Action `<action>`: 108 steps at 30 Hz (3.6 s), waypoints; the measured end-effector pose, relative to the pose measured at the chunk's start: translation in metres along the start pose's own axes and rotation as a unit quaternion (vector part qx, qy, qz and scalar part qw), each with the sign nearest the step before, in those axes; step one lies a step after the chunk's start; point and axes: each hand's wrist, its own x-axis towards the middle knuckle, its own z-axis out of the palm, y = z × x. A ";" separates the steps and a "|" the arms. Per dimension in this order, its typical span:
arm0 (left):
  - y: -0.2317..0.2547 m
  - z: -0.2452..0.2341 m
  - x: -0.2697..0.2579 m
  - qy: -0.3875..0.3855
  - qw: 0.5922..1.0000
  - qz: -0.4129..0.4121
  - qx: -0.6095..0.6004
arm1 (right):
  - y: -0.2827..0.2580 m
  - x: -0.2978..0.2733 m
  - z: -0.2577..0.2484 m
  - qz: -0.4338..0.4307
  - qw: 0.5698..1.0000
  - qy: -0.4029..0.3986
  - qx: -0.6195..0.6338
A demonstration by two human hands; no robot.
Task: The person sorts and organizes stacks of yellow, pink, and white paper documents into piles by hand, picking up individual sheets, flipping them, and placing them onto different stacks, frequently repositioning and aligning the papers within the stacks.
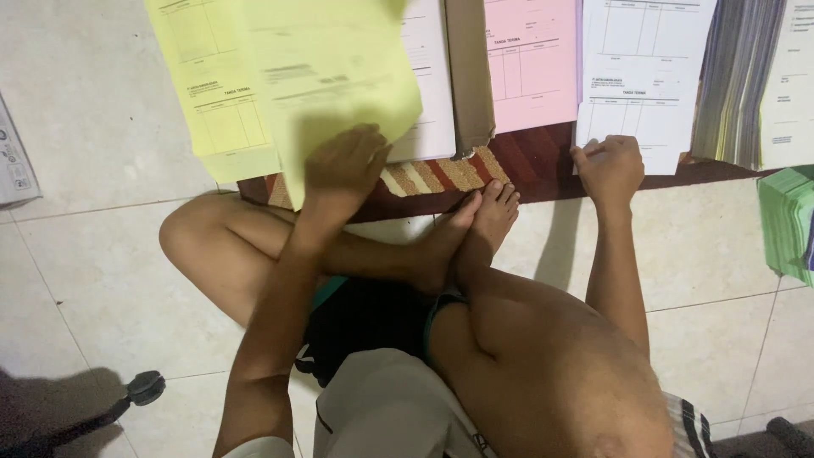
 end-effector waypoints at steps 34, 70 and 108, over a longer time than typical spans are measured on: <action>0.078 0.045 -0.093 -0.055 0.957 0.154 -0.241 | 0.024 -0.009 -0.056 -0.172 0.977 -0.122 -0.005; 0.226 0.194 -0.002 -0.367 0.542 -0.471 -0.592 | -0.028 -0.052 -0.032 -0.220 0.956 0.045 0.188; 0.231 0.231 0.017 -0.251 0.405 -0.603 -0.640 | -0.084 -0.048 -0.052 -0.050 0.956 0.052 0.283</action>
